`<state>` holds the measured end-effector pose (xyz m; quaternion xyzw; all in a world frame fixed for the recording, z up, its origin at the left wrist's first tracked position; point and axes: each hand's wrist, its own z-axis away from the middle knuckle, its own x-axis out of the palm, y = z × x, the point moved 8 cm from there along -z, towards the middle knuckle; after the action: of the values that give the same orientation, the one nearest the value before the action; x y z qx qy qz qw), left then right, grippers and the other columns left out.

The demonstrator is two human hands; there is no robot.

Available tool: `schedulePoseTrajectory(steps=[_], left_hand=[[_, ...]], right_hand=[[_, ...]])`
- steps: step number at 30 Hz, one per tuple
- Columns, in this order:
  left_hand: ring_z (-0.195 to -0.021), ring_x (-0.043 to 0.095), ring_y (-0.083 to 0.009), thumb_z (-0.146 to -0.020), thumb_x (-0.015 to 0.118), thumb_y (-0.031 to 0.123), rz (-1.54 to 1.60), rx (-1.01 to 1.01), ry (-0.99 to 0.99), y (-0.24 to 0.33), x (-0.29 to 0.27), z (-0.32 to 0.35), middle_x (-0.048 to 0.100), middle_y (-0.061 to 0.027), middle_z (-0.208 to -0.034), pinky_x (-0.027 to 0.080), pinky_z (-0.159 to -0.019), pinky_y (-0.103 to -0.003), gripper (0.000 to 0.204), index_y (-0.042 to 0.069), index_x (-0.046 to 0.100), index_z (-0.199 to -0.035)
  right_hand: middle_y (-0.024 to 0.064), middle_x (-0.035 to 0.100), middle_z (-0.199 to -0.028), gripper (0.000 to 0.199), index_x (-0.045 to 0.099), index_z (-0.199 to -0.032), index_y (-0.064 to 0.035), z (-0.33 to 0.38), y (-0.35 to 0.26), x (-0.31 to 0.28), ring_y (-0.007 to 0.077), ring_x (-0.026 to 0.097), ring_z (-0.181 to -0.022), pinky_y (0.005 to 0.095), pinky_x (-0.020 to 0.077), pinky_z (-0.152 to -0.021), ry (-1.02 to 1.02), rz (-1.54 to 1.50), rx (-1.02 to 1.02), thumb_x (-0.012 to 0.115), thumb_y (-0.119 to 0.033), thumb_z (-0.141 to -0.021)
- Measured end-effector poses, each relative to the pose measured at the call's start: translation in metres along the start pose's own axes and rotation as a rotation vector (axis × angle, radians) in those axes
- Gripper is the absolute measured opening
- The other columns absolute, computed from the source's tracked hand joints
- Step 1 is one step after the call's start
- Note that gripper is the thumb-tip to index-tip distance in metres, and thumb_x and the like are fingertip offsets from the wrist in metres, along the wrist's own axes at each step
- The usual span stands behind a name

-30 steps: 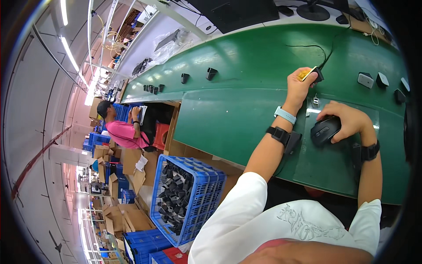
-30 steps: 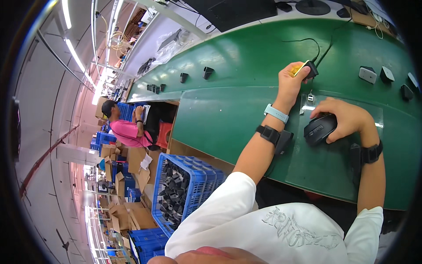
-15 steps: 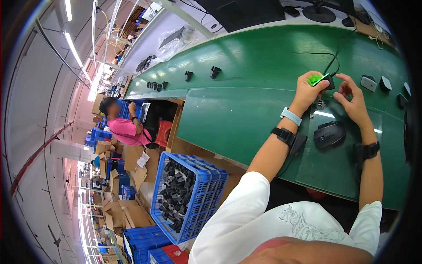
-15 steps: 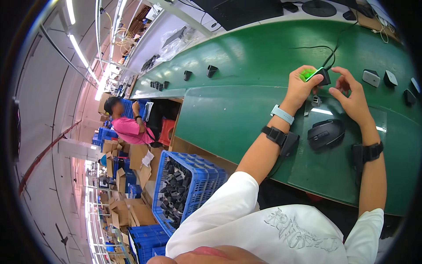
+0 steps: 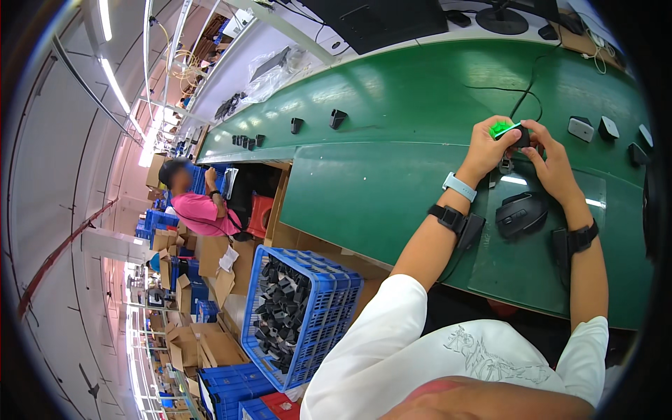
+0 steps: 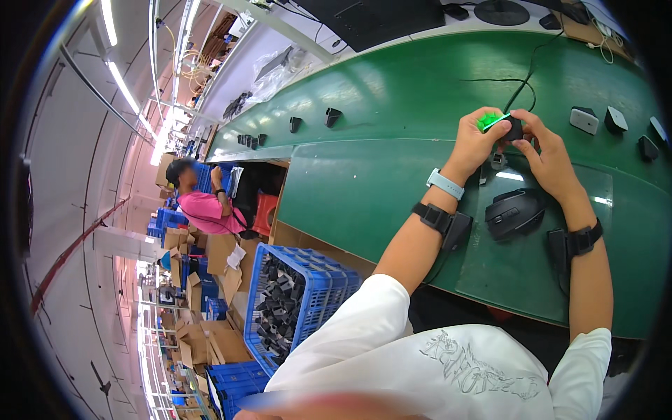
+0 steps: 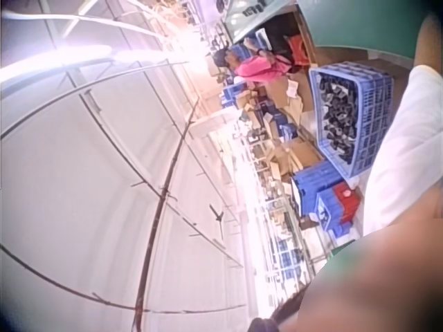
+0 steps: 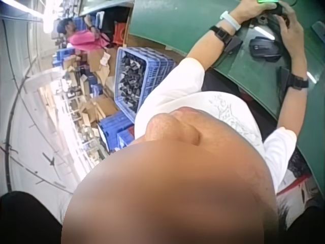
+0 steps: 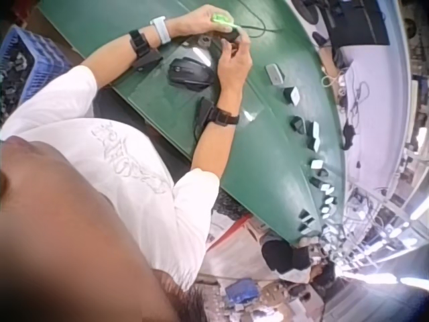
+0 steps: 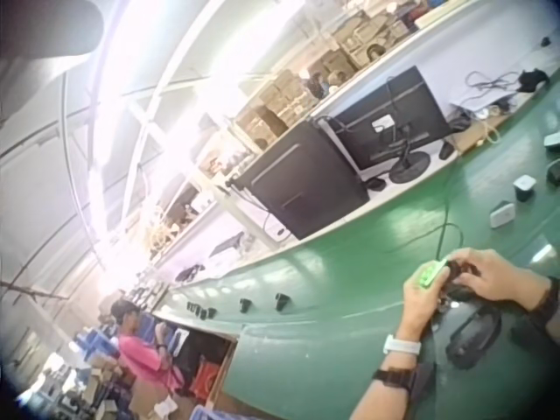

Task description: The person tests a computer mouse by moving it on a surface, then connects a cable to a charging dock. They place the mouse onto the dock to check the light, remove it, and then press the dock against a series of small white pads on the table before setting it aside.

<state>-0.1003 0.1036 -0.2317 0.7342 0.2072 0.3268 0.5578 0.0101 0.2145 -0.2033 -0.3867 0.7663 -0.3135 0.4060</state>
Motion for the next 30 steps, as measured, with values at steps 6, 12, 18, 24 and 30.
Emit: schedulePoseTrajectory(steps=[6, 12, 18, 24, 30], left_hand=[[-0.062, 0.06, -0.0086, -0.092, 0.076, 0.011, -0.074, 0.009, -0.041, 0.001, 0.0, -0.001, 0.067, -0.0022, -0.078, 0.049, -0.054, -0.024, 0.018, 0.001, 0.068, -0.103], [-0.064, 0.06, -0.0078, -0.091, 0.078, 0.011, -0.132, 0.031, -0.011, 0.0, 0.001, 0.0, 0.067, -0.0017, -0.08, 0.049, -0.056, -0.023, 0.02, 0.001, 0.068, -0.105], [-0.067, 0.059, -0.0061, -0.09, 0.079, 0.012, -0.089, 0.075, -0.007, 0.007, 0.002, 0.0, 0.066, 0.0002, -0.08, 0.048, -0.057, -0.023, 0.019, 0.003, 0.068, -0.102], [-0.075, 0.06, -0.0058, -0.09, 0.08, 0.014, -0.256, 0.066, 0.035, -0.004, -0.006, 0.003, 0.069, 0.0009, -0.088, 0.05, -0.064, -0.023, 0.019, 0.003, 0.071, -0.103], [-0.067, 0.058, -0.0064, -0.092, 0.079, 0.01, -0.142, 0.04, 0.029, -0.004, -0.009, 0.002, 0.068, -0.0015, -0.088, 0.045, -0.058, -0.021, 0.02, 0.001, 0.068, -0.106]], right_hand=[[0.0078, 0.064, -0.101, 0.053, 0.056, -0.14, -0.0101, 0.002, -0.002, -0.002, 0.0185, 0.06, -0.089, 0.0313, 0.0466, -0.074, 0.025, 0.11, -0.026, 0.064, 0.004, -0.09], [0.0099, 0.066, -0.101, 0.055, 0.053, -0.142, -0.0104, 0.0, 0.004, -0.004, 0.0198, 0.062, -0.085, 0.032, 0.049, -0.078, 0.035, 0.072, 0.032, 0.062, 0.006, -0.09], [0.0148, 0.069, -0.109, 0.055, 0.05, -0.144, -0.0103, 0.0, 0.011, 0.001, 0.0243, 0.068, -0.097, 0.035, 0.0519, -0.087, -0.068, -0.063, 0.168, 0.06, 0.005, -0.092], [0.0146, 0.068, -0.113, 0.053, 0.054, -0.14, -0.0078, 0.002, 0.0, -0.005, 0.0283, 0.07, -0.099, 0.0383, 0.0551, -0.089, 0.028, 0.019, -0.058, 0.071, -0.004, -0.089], [0.0108, 0.062, -0.115, 0.057, 0.061, -0.13, -0.0115, 0.002, -0.02, -0.022, 0.0277, 0.06, -0.103, 0.0388, 0.0511, -0.084, 0.165, 0.436, -0.154, 0.082, -0.012, -0.078]])
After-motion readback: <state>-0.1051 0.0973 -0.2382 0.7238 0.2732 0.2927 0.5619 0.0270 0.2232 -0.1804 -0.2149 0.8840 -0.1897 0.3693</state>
